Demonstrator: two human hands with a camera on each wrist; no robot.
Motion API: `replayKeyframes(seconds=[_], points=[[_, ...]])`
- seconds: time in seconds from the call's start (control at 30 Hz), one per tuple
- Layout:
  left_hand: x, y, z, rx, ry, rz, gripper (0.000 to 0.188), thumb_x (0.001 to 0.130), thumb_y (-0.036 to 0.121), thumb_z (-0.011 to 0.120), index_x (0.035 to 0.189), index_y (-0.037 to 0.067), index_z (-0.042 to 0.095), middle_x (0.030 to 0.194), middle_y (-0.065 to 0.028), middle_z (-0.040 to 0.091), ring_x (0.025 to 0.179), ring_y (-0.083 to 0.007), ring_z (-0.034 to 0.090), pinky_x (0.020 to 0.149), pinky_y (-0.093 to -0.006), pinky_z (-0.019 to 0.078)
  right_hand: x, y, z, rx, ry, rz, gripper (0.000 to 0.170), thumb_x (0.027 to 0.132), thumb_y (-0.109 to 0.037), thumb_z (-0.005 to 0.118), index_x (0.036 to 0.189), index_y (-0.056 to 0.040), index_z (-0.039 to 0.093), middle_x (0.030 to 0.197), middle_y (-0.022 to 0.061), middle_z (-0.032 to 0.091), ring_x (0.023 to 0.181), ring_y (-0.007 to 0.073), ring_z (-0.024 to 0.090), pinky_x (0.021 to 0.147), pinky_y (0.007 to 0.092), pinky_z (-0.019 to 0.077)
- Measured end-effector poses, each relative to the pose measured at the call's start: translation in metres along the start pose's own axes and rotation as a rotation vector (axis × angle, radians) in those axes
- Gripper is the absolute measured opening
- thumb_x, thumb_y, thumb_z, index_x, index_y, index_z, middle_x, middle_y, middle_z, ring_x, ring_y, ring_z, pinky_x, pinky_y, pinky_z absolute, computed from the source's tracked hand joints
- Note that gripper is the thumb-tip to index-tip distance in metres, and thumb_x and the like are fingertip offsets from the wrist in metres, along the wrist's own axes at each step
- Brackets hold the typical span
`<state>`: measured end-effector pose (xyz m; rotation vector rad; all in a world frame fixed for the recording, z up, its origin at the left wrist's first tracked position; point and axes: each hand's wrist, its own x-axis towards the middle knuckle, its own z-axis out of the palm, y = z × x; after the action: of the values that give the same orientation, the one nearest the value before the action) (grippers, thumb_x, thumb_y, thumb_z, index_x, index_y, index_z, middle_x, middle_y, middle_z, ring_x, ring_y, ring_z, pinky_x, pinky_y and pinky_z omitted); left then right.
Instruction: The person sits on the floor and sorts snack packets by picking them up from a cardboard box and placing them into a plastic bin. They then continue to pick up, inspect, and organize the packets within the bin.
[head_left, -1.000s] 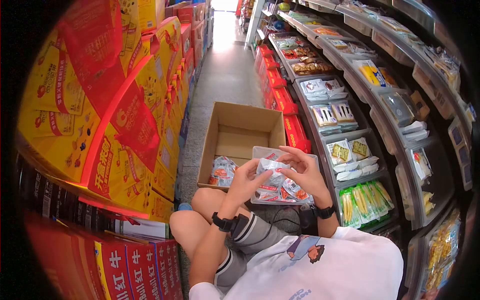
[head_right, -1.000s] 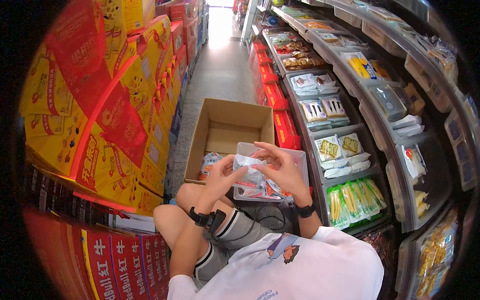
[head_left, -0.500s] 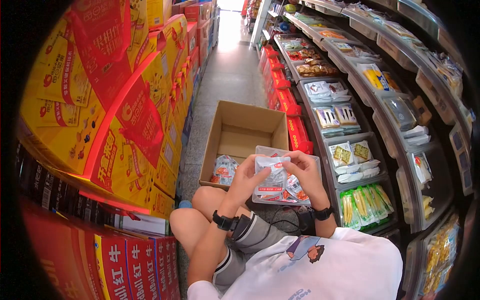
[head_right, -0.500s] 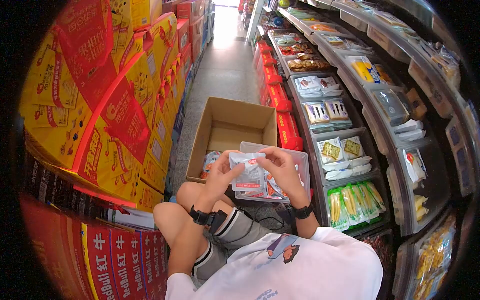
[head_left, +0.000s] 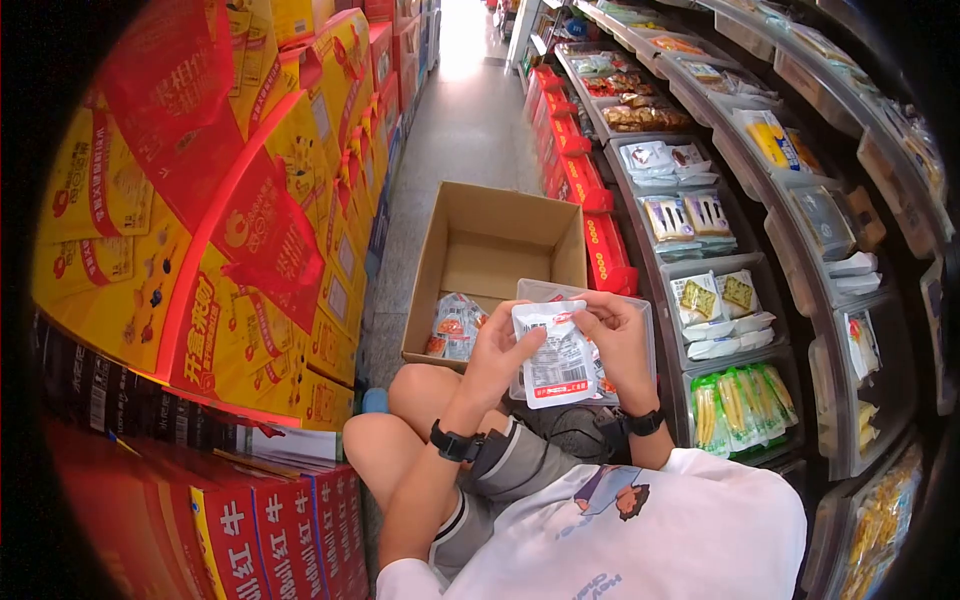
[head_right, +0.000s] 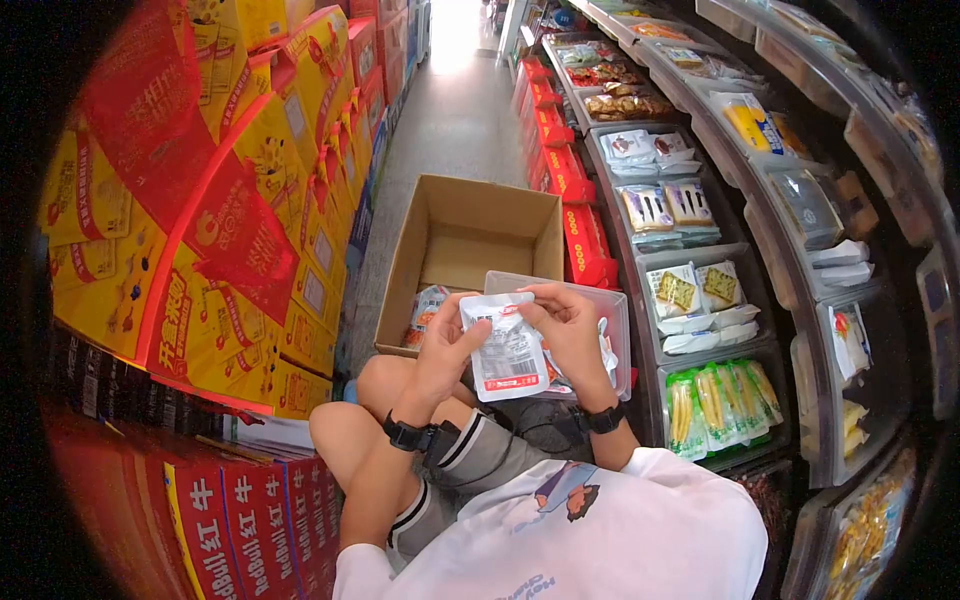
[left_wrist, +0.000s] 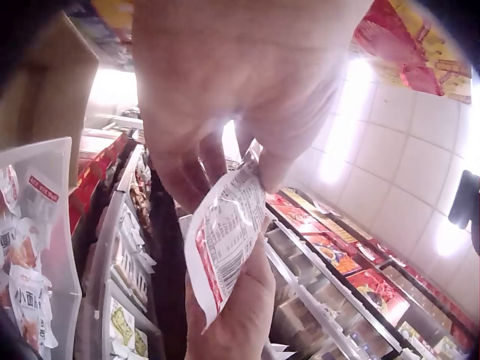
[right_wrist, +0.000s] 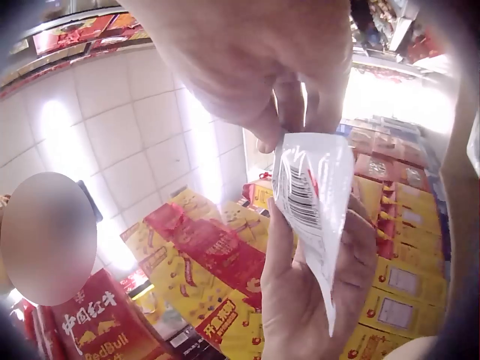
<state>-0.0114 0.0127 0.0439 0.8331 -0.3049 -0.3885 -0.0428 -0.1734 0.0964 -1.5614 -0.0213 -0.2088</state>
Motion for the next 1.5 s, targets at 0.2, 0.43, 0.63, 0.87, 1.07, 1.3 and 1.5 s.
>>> replayKeyframes(seconds=[0.2,0.43,0.63,0.87,1.07,1.3,1.5], points=[[0.005,-0.002,-0.004,0.036,0.059,0.023,0.036,0.097,0.005,0.066,0.130,0.002,0.052,0.119,-0.0081,0.066,0.108,-0.0126,0.063,0.092,-0.0288,0.0530,0.012,0.019,0.002,-0.036,0.051,-0.002,0.023,0.091,-0.001,0.071,0.114,0.0033,0.070,0.098,0.0107,0.075,0.088,0.0119,0.070,0.077,0.0240,0.0564],[0.013,0.004,-0.005,0.150,0.135,0.088,0.040,0.093,0.001,0.070,0.129,0.000,0.053,0.116,-0.0074,0.066,0.105,-0.0125,0.064,0.090,-0.0263,0.0531,0.024,0.031,0.011,-0.108,0.091,-0.057,0.024,0.090,0.000,0.073,0.113,0.0044,0.070,0.097,0.0129,0.075,0.088,0.0127,0.071,0.077,0.0247,0.0569],[0.012,0.012,-0.012,0.261,0.211,0.007,0.044,0.091,-0.002,0.072,0.130,-0.001,0.052,0.114,-0.0088,0.066,0.106,-0.0135,0.065,0.089,-0.0273,0.0545,0.035,0.040,0.015,-0.020,0.013,-0.047,0.037,0.087,0.006,0.073,0.124,0.0045,0.064,0.100,0.0139,0.074,0.094,0.0146,0.071,0.082,0.0251,0.0570],[0.018,0.021,-0.024,0.249,0.317,-0.057,0.045,0.089,-0.003,0.074,0.129,-0.001,0.052,0.117,-0.0093,0.065,0.108,-0.0141,0.063,0.090,-0.0266,0.0535,0.049,0.061,0.027,0.126,-0.049,0.023,0.042,0.087,0.008,0.072,0.127,0.0047,0.060,0.113,0.0156,0.072,0.103,0.0166,0.070,0.090,0.0288,0.0555],[0.016,0.022,-0.044,0.345,0.451,-0.063,0.042,0.087,-0.004,0.074,0.124,-0.002,0.055,0.116,-0.0096,0.065,0.107,-0.0137,0.063,0.090,-0.0266,0.0522,0.061,0.079,0.044,0.234,-0.154,0.046,0.044,0.088,0.010,0.068,0.130,0.0049,0.056,0.119,0.0183,0.069,0.109,0.0181,0.067,0.094,0.0315,0.0550],[0.014,0.021,-0.052,0.315,0.550,-0.111,0.037,0.090,0.000,0.074,0.122,-0.005,0.056,0.115,-0.0093,0.062,0.104,-0.0130,0.063,0.088,-0.0268,0.0521,0.070,0.098,0.059,0.301,-0.161,0.151,0.043,0.088,0.011,0.067,0.129,0.0049,0.055,0.118,0.0188,0.069,0.109,0.0191,0.067,0.094,0.0328,0.0557],[0.016,0.017,-0.054,0.261,0.556,-0.148,0.037,0.093,0.002,0.071,0.125,-0.005,0.055,0.114,-0.0086,0.061,0.105,-0.0126,0.061,0.090,-0.0270,0.0510,0.071,0.113,0.065,0.356,-0.142,0.166,0.044,0.088,0.011,0.066,0.130,0.0046,0.053,0.117,0.0202,0.069,0.110,0.0212,0.068,0.095,0.0334,0.0557]])
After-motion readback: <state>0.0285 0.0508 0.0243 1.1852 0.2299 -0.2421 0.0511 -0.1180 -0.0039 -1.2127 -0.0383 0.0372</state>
